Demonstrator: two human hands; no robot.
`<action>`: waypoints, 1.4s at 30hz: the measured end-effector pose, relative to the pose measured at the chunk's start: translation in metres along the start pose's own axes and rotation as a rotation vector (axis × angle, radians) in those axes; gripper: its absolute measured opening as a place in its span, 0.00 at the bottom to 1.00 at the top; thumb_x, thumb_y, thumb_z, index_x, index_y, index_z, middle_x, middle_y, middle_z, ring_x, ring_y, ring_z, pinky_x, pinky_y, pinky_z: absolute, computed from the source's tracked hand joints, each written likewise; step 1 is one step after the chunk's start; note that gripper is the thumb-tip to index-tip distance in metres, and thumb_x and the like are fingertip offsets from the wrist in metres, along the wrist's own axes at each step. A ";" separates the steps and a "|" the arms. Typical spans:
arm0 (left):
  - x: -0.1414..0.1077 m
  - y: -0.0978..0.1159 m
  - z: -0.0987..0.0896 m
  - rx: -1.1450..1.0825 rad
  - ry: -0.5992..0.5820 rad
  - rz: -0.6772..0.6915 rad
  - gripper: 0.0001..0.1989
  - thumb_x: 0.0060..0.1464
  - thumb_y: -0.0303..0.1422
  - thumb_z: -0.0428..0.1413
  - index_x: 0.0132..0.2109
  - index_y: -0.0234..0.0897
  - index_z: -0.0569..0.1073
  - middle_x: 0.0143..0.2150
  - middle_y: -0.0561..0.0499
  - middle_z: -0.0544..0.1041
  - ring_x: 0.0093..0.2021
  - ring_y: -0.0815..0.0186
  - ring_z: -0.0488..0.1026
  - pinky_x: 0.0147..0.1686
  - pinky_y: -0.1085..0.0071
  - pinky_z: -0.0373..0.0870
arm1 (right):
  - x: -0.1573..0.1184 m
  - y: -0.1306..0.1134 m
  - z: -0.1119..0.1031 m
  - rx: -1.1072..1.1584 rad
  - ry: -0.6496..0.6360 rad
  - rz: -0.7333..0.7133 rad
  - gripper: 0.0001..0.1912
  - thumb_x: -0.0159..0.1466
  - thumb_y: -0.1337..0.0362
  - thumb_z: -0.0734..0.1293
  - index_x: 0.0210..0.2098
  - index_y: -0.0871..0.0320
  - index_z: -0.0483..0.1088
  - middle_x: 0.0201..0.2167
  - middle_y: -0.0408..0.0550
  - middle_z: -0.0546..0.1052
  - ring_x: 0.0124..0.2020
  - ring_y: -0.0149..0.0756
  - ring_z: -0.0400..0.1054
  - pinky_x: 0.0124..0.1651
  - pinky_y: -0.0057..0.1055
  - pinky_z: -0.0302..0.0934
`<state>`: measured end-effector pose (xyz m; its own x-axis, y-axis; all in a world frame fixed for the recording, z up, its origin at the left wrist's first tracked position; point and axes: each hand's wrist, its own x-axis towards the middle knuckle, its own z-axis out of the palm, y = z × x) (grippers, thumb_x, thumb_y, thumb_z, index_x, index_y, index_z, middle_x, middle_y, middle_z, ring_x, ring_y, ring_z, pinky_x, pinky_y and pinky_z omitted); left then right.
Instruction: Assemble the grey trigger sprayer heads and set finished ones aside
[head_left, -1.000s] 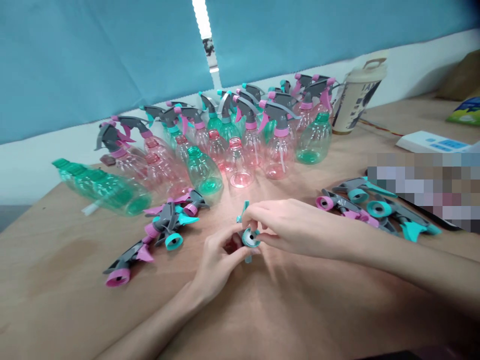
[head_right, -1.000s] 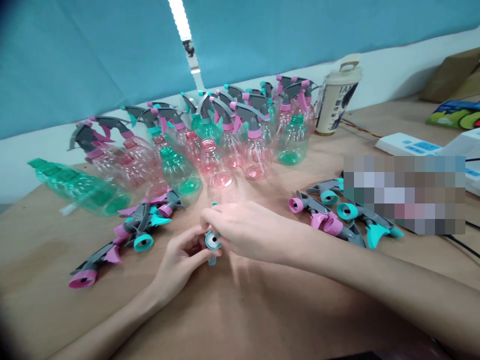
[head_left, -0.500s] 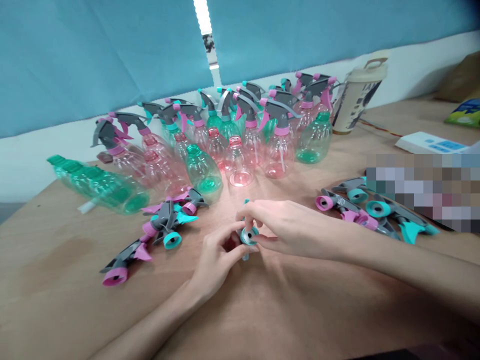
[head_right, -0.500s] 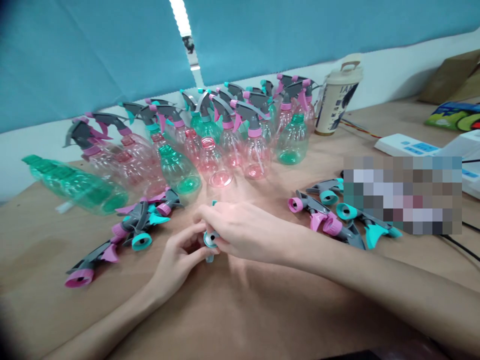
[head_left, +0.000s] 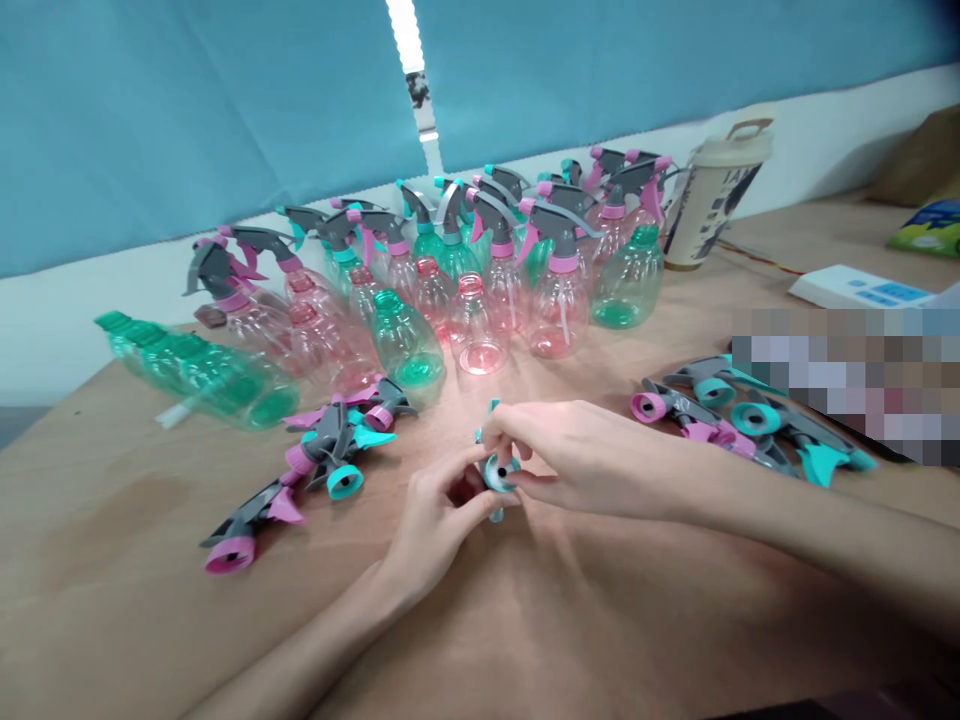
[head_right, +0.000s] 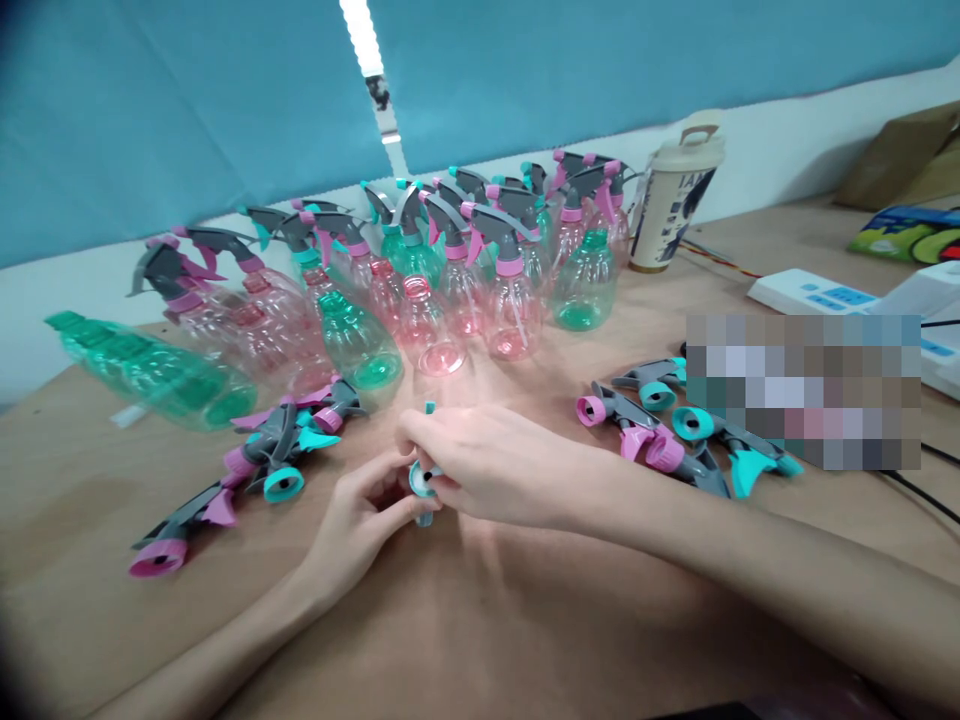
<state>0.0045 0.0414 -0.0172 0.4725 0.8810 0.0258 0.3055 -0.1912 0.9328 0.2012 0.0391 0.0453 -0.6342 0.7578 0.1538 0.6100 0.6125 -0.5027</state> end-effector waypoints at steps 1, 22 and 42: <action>0.000 0.000 0.000 -0.002 -0.002 -0.002 0.12 0.51 0.34 0.60 0.44 0.36 0.74 0.29 0.53 0.72 0.28 0.68 0.68 0.30 0.73 0.67 | 0.000 0.000 -0.001 -0.005 -0.006 0.000 0.05 0.60 0.70 0.61 0.37 0.58 0.62 0.32 0.44 0.72 0.29 0.31 0.65 0.27 0.27 0.50; 0.000 0.000 0.001 0.001 0.012 0.018 0.12 0.51 0.33 0.60 0.43 0.36 0.74 0.30 0.53 0.72 0.28 0.67 0.69 0.29 0.73 0.67 | 0.000 0.001 0.005 -0.107 0.047 -0.008 0.05 0.61 0.70 0.60 0.38 0.60 0.62 0.32 0.45 0.72 0.30 0.32 0.65 0.27 0.28 0.48; -0.002 -0.003 0.000 0.095 0.129 0.124 0.14 0.49 0.29 0.61 0.45 0.41 0.75 0.31 0.54 0.71 0.27 0.70 0.65 0.28 0.74 0.68 | 0.000 -0.001 0.018 -0.024 0.133 0.100 0.06 0.58 0.72 0.61 0.36 0.58 0.61 0.27 0.41 0.72 0.25 0.29 0.64 0.24 0.25 0.46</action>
<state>0.0030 0.0399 -0.0198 0.4031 0.8952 0.1902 0.3313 -0.3365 0.8815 0.1924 0.0343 0.0304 -0.5022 0.8374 0.2157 0.6791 0.5364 -0.5012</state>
